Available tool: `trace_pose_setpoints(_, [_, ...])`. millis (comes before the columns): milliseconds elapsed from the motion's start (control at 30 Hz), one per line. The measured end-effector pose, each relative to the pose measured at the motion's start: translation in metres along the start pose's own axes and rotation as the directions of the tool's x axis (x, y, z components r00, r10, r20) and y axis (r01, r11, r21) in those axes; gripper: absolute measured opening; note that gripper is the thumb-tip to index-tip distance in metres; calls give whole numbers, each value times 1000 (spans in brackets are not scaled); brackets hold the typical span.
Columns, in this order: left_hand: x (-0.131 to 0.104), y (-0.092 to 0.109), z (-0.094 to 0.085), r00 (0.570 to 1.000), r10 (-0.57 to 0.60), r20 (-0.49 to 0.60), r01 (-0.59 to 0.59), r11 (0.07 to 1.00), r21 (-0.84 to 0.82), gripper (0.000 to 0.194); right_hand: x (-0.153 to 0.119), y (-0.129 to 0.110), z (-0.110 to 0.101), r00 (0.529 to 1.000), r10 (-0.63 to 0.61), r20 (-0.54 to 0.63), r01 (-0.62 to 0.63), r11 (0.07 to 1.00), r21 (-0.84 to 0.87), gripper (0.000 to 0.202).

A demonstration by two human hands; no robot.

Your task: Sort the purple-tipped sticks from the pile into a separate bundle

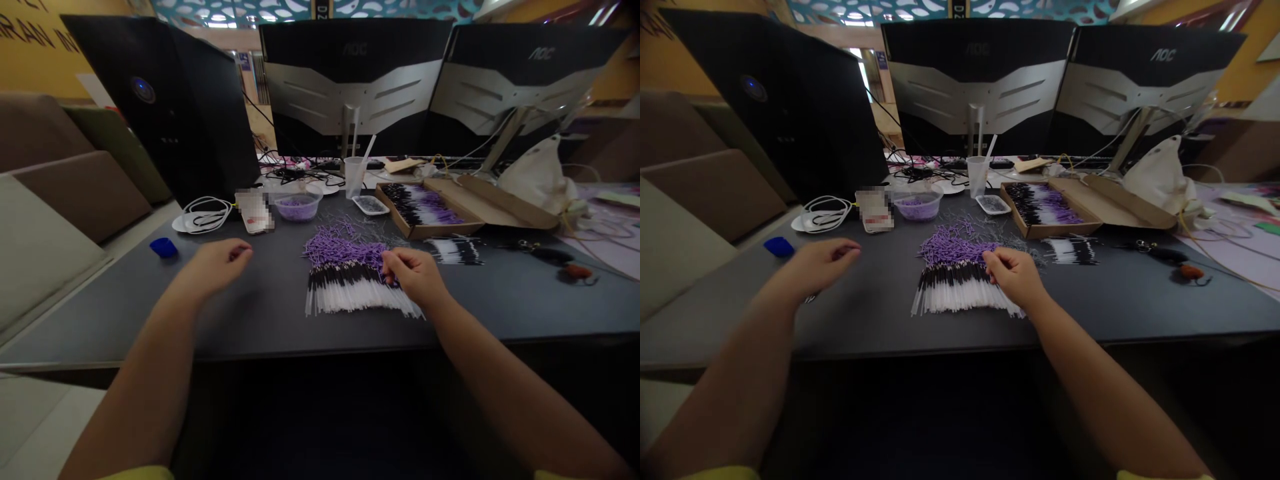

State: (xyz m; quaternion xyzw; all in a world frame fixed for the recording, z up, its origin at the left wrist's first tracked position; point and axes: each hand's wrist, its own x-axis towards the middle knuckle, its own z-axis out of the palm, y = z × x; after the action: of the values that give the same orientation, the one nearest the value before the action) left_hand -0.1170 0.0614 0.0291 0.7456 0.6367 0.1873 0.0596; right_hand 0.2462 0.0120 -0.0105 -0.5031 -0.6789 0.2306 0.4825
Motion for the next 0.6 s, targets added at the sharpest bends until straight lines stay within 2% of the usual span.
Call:
trace_pose_setpoints(33, [-6,17,5,992,97,75,-96,995,-26,32,4,5,-6,999,-12,-32,10,998,-68,38])
trace_pose_setpoints(67, [-11,33,11,980,148,132,-143,989,-47,31,7,11,-12,998,-33,-59,24,989,-148,37])
trace_pose_setpoints(133, [-22,59,25,953,206,220,-196,978,-69,31,14,24,-23,994,-66,-82,38,953,-301,31])
trace_pose_setpoints(200, [-31,75,40,927,226,299,-221,974,-49,30,19,36,-33,996,-61,-68,28,912,-410,21])
trace_pose_setpoints(267, [-36,81,53,917,229,328,-242,970,1,28,24,47,-42,999,-32,-41,9,877,-480,14])
trace_pose_setpoints(367, [-39,83,64,927,220,304,-258,962,91,25,27,56,-53,997,5,73,36,835,-550,17])
trace_pose_setpoints(500, [-39,84,66,936,189,297,-239,961,141,24,28,60,-61,962,46,269,124,805,-580,24])
trace_pose_setpoints(600, [-38,86,65,943,157,293,-209,966,154,20,27,61,-62,933,62,356,166,802,-574,24])
